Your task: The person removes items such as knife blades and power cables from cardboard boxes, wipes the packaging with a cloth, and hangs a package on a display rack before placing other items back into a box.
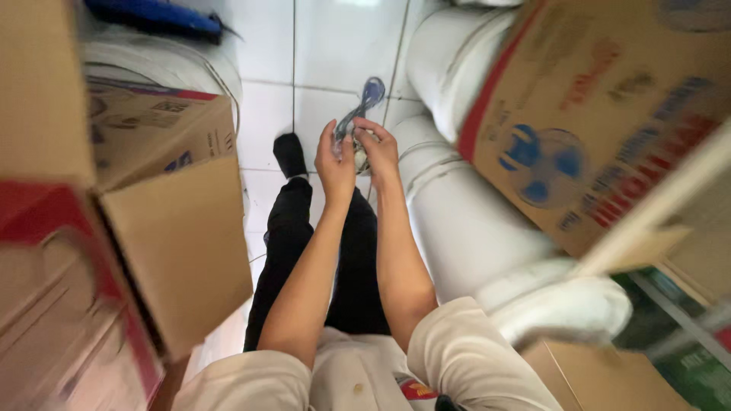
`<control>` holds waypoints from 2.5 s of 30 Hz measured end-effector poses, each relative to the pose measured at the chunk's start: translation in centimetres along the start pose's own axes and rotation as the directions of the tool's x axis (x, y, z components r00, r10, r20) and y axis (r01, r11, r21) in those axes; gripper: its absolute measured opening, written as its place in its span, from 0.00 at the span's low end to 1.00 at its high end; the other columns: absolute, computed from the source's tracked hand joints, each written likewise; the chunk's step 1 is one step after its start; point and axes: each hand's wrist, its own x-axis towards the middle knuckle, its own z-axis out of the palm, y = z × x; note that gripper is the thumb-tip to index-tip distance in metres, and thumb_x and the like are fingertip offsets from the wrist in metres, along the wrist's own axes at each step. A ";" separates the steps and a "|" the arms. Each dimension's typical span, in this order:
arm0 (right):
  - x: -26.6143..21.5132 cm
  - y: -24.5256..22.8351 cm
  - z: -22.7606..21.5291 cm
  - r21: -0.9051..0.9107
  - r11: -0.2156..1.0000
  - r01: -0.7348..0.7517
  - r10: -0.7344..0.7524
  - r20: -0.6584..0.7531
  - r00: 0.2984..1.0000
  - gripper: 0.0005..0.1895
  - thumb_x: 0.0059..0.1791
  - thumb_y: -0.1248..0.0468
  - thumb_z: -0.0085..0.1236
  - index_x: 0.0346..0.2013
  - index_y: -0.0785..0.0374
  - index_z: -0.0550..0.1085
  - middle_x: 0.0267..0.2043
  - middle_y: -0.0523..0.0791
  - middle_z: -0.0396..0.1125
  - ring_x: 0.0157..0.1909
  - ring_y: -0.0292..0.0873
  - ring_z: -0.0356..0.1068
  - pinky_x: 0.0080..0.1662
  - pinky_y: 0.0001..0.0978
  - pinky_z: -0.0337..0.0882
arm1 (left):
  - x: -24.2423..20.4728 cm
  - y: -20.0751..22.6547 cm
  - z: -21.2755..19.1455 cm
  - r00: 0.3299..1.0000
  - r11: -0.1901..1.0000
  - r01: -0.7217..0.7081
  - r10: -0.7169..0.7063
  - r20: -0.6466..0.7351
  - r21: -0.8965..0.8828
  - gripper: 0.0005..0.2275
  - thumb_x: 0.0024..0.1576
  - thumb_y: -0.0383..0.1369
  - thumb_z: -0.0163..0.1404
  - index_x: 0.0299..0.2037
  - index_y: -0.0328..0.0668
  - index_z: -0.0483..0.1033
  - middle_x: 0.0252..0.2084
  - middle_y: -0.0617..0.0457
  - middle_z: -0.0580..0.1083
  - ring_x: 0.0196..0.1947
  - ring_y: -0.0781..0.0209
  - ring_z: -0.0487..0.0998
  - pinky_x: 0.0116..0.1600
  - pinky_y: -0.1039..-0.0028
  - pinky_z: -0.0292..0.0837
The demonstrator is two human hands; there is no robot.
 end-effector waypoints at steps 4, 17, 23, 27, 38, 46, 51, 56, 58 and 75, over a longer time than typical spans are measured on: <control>-5.8 -7.0 -0.7 0.185 0.982 0.041 -0.048 0.036 0.998 0.16 0.51 0.68 0.56 0.53 0.67 0.78 0.50 0.46 0.74 0.49 0.37 0.71 0.50 0.28 0.70 | -3.5 10.0 -2.0 0.991 0.982 -0.083 0.099 0.090 -0.169 0.21 0.60 0.27 0.53 0.64 0.35 0.68 0.53 0.42 0.75 0.54 0.53 0.76 0.60 0.67 0.71; -22.6 -27.5 -5.2 0.561 0.737 -0.377 -0.030 0.584 0.811 0.11 0.55 0.57 0.55 0.43 0.62 0.76 0.39 0.47 0.76 0.36 0.46 0.75 0.33 0.40 0.70 | -11.0 39.3 -14.7 0.336 0.649 -0.688 0.682 0.650 -0.325 0.38 0.42 0.18 0.41 0.70 0.45 0.66 0.77 0.47 0.59 0.81 0.42 0.47 0.81 0.55 0.40; -28.1 -33.2 -5.9 0.535 0.780 -0.325 -0.081 0.601 0.795 0.16 0.53 0.56 0.52 0.47 0.63 0.77 0.41 0.47 0.76 0.37 0.44 0.75 0.34 0.38 0.71 | -14.3 46.8 -19.1 0.270 0.485 -0.872 0.591 0.760 -0.068 0.39 0.45 0.17 0.45 0.74 0.49 0.60 0.78 0.47 0.55 0.79 0.42 0.43 0.76 0.52 0.34; -31.5 -34.8 -5.4 0.541 0.770 -0.338 -0.183 0.695 0.695 0.12 0.58 0.56 0.52 0.46 0.61 0.76 0.40 0.47 0.76 0.37 0.46 0.74 0.34 0.37 0.70 | -15.0 47.2 -18.0 0.119 0.415 -0.854 0.744 0.657 -0.314 0.37 0.48 0.20 0.56 0.72 0.46 0.61 0.75 0.44 0.59 0.79 0.43 0.49 0.79 0.55 0.43; -45.7 -38.5 -4.8 -0.092 0.347 0.933 -0.915 0.184 0.358 0.30 0.53 0.49 0.60 0.63 0.66 0.74 0.48 0.46 0.67 0.48 0.39 0.65 0.50 0.27 0.67 | -19.1 49.9 -16.6 0.580 0.584 -0.574 0.785 0.218 -0.575 0.06 0.60 0.24 0.57 0.41 0.37 0.72 0.34 0.62 0.72 0.34 0.76 0.68 0.39 0.81 0.66; -51.1 -42.7 -1.0 -0.345 -0.032 0.938 -0.985 0.170 0.029 0.14 0.53 0.60 0.63 0.46 0.68 0.74 0.48 0.46 0.68 0.47 0.40 0.68 0.51 0.28 0.68 | -24.1 50.6 -18.1 0.479 0.501 -0.779 0.864 0.157 -0.377 0.08 0.58 0.26 0.60 0.39 0.34 0.73 0.29 0.59 0.70 0.30 0.73 0.65 0.35 0.79 0.65; -51.5 -43.6 -0.4 -0.160 0.018 0.987 -0.968 0.243 0.057 0.05 0.55 0.71 0.60 0.42 0.69 0.72 0.46 0.44 0.68 0.45 0.35 0.66 0.49 0.26 0.66 | -24.3 50.1 -19.8 0.447 0.569 -0.506 0.816 0.367 -0.648 0.15 0.56 0.29 0.58 0.51 0.36 0.70 0.43 0.60 0.71 0.42 0.74 0.70 0.48 0.81 0.69; -51.5 -43.3 -2.0 -0.084 0.052 0.995 -0.925 0.372 0.080 0.05 0.55 0.69 0.61 0.41 0.67 0.72 0.45 0.41 0.67 0.44 0.32 0.64 0.47 0.24 0.64 | -22.9 50.6 -20.2 0.376 0.576 0.105 0.731 0.569 -0.810 0.12 0.62 0.33 0.53 0.53 0.37 0.76 0.50 0.54 0.77 0.51 0.67 0.76 0.59 0.76 0.72; -51.2 -42.9 -2.6 -0.061 0.074 0.995 -0.926 0.366 0.091 0.04 0.55 0.69 0.59 0.41 0.68 0.73 0.44 0.41 0.66 0.42 0.32 0.63 0.46 0.24 0.63 | -22.7 50.9 -19.7 0.369 0.551 0.063 0.762 0.533 -0.832 0.09 0.64 0.30 0.53 0.51 0.35 0.77 0.49 0.55 0.78 0.50 0.69 0.76 0.58 0.76 0.72; -54.4 -43.0 0.5 -0.400 -0.537 0.742 -0.825 0.435 -0.362 0.26 0.38 0.71 0.59 0.51 0.64 0.76 0.57 0.50 0.67 0.58 0.57 0.64 0.63 0.47 0.63 | -28.5 51.4 -19.6 0.439 0.387 -0.545 0.887 0.140 -0.744 0.05 0.68 0.26 0.48 0.47 0.31 0.76 0.40 0.61 0.78 0.42 0.76 0.74 0.48 0.81 0.71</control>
